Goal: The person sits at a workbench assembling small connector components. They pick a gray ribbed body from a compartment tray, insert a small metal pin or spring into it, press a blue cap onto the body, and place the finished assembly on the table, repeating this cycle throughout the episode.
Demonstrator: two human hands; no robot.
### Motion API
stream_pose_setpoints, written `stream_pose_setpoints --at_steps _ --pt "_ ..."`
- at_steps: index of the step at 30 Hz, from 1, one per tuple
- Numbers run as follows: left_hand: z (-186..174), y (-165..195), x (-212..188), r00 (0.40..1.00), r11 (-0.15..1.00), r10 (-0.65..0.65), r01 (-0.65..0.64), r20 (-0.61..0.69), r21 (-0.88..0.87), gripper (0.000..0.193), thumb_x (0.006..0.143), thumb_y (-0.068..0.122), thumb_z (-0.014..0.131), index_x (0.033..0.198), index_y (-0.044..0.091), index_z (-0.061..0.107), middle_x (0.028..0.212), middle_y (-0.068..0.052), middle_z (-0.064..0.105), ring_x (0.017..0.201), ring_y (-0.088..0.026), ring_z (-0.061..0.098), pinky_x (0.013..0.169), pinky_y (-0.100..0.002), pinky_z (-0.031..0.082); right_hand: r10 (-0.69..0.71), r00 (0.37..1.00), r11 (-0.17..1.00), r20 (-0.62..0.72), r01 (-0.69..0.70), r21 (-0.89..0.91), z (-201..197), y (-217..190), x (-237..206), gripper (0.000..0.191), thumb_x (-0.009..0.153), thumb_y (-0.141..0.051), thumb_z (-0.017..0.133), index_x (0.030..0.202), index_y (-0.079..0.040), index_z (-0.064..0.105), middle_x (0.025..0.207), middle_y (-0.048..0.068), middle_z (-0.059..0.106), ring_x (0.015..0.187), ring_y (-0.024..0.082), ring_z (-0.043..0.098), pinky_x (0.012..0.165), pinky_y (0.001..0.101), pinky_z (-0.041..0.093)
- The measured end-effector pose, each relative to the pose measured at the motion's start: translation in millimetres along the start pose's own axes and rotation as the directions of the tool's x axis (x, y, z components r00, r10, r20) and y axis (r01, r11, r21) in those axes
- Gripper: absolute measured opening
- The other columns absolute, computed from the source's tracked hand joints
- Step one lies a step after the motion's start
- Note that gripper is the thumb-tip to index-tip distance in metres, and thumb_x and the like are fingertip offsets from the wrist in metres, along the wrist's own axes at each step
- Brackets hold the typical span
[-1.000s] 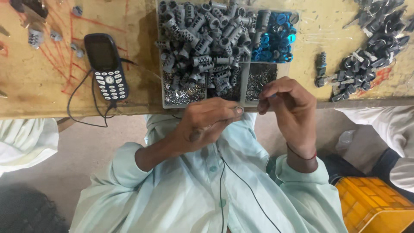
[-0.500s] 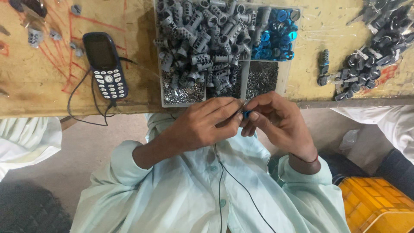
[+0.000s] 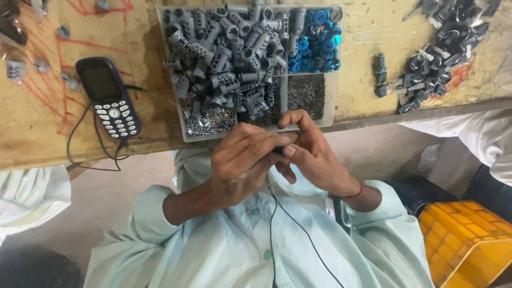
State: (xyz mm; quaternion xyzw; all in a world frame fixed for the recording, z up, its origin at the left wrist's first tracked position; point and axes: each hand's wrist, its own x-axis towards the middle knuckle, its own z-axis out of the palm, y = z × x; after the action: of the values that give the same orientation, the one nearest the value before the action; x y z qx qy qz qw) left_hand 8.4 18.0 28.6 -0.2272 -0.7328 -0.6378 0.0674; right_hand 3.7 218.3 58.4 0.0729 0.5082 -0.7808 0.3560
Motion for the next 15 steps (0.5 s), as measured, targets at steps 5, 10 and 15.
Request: stream_pose_setpoints --at_steps 5,10,15 --pt "-6 -4 2 0.999 0.997 0.041 -0.042 0.011 0.059 0.038 0.085 -0.003 0.086 0.117 0.002 0.066 0.108 -0.007 0.070 0.099 -0.025 0.066 0.086 -0.038 0.056 -0.671 0.730 -0.119 -0.131 -0.281 -0.952 -64 -44 -33 0.036 0.087 0.013 0.071 0.121 0.008 0.061 0.114 0.025 0.059 0.088 0.033 0.064 0.068 0.0353 0.055" --pt "-3 -17 5 0.997 0.998 0.063 -0.062 0.044 -0.023 0.043 0.082 -0.003 0.085 0.118 0.001 0.062 0.110 -0.007 0.069 0.102 -0.027 0.067 0.088 -0.038 0.056 -0.532 0.814 -0.014 -0.232 -0.283 -0.959 -132 -28 -49 0.031 0.101 -0.006 0.084 0.106 0.003 0.055 0.093 0.016 0.061 0.081 0.023 0.067 0.064 0.0317 0.053" --pt "0 -15 -1 0.996 0.998 0.061 -0.058 0.067 -0.040 0.046 0.084 -0.005 0.085 0.122 0.001 0.060 0.110 -0.008 0.068 0.101 -0.026 0.067 0.086 -0.038 0.056 -0.477 0.671 0.813 -0.567 0.093 -0.574 -99 -35 -43 0.023 0.102 -0.007 0.073 0.117 0.001 0.058 0.086 0.005 0.064 0.064 0.009 0.057 0.054 0.0214 0.043"
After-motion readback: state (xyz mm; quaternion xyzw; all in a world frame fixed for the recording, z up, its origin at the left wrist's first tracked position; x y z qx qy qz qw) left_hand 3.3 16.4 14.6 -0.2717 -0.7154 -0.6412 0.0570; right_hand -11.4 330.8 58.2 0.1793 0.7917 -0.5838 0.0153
